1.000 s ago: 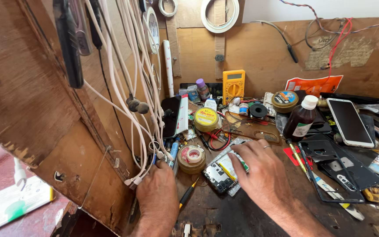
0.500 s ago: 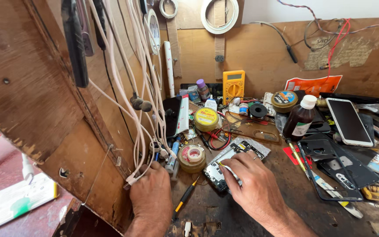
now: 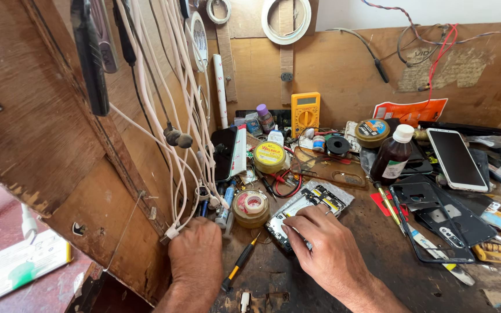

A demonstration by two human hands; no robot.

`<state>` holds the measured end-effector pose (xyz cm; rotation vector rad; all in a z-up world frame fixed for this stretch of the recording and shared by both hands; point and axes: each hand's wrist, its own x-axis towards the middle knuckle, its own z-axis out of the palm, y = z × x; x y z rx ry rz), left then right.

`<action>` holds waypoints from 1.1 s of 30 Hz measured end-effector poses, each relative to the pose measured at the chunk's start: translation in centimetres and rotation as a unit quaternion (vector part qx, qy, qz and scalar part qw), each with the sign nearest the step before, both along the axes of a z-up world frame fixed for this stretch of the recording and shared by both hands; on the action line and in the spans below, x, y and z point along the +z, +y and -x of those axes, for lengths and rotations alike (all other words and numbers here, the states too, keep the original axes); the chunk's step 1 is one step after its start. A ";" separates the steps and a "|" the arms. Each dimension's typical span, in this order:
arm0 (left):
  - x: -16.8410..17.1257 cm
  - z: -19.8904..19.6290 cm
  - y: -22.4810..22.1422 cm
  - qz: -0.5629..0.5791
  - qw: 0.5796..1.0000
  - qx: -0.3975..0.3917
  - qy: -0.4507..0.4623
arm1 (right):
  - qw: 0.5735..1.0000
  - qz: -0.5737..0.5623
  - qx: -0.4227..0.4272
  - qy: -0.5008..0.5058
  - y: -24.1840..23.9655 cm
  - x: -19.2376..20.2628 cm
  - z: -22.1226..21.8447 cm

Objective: The person removes internal components from a mobile phone by hand and with a screwdriver at a workbench.

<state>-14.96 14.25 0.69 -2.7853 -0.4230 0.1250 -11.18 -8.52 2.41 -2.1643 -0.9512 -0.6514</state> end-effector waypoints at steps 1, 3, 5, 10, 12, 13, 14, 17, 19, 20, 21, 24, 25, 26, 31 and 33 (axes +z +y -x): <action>-0.1 -0.1 0.0 0.003 1.000 0.006 0.011 | 1.000 0.003 0.000 0.001 0.0 0.0 0.0; -0.1 -0.2 -0.1 0.007 0.999 0.016 0.034 | 1.000 0.009 0.000 0.002 0.0 0.0 0.1; 0.2 -0.3 -0.3 -0.006 1.000 0.004 -0.001 | 1.000 0.011 0.006 -0.006 0.0 0.0 0.1; 1.6 0.0 -0.2 0.077 0.997 0.020 -0.002 | 1.000 0.016 0.008 -0.007 -0.1 0.0 0.2; 2.5 0.1 0.4 0.130 0.990 0.012 -0.053 | 1.000 0.012 0.009 -0.004 0.0 0.1 0.0; 2.8 0.2 0.5 0.136 0.988 0.011 -0.067 | 1.000 0.009 0.014 -0.010 0.0 0.0 0.0; 3.1 0.3 0.8 0.143 0.986 0.009 -0.081 | 1.000 0.005 0.018 -0.015 0.0 -0.1 -0.1; 3.9 0.3 1.1 0.173 0.979 -0.006 -0.105 | 1.000 0.005 0.027 -0.014 0.2 -0.2 0.1; 4.2 0.6 1.2 0.203 0.973 -0.017 -0.111 | 1.000 0.008 0.029 -0.006 0.2 -0.2 0.2; 4.2 1.0 1.1 0.223 0.968 -0.022 -0.112 | 1.000 0.011 0.028 -0.002 0.2 -0.2 0.3; 4.3 1.2 1.1 0.242 0.963 -0.027 -0.114 | 1.000 0.012 0.028 0.002 0.3 -0.2 0.3; 3.9 1.5 0.2 0.189 0.981 0.033 -0.026 | 0.999 0.016 0.027 0.010 0.4 -0.3 0.3; 3.8 1.5 -0.1 0.171 0.984 0.044 0.007 | 1.000 0.012 0.027 0.004 0.4 -0.3 0.3; 3.7 1.4 -0.4 0.154 0.986 0.055 0.039 | 1.000 0.009 0.028 -0.001 0.6 -0.3 0.4; 3.3 1.1 -1.5 0.096 0.990 0.065 0.077 | 0.999 0.006 0.042 0.001 1.3 0.4 0.7; 3.0 1.1 -1.7 0.070 0.993 0.064 0.074 | 0.999 0.001 0.051 -0.014 1.7 0.9 0.8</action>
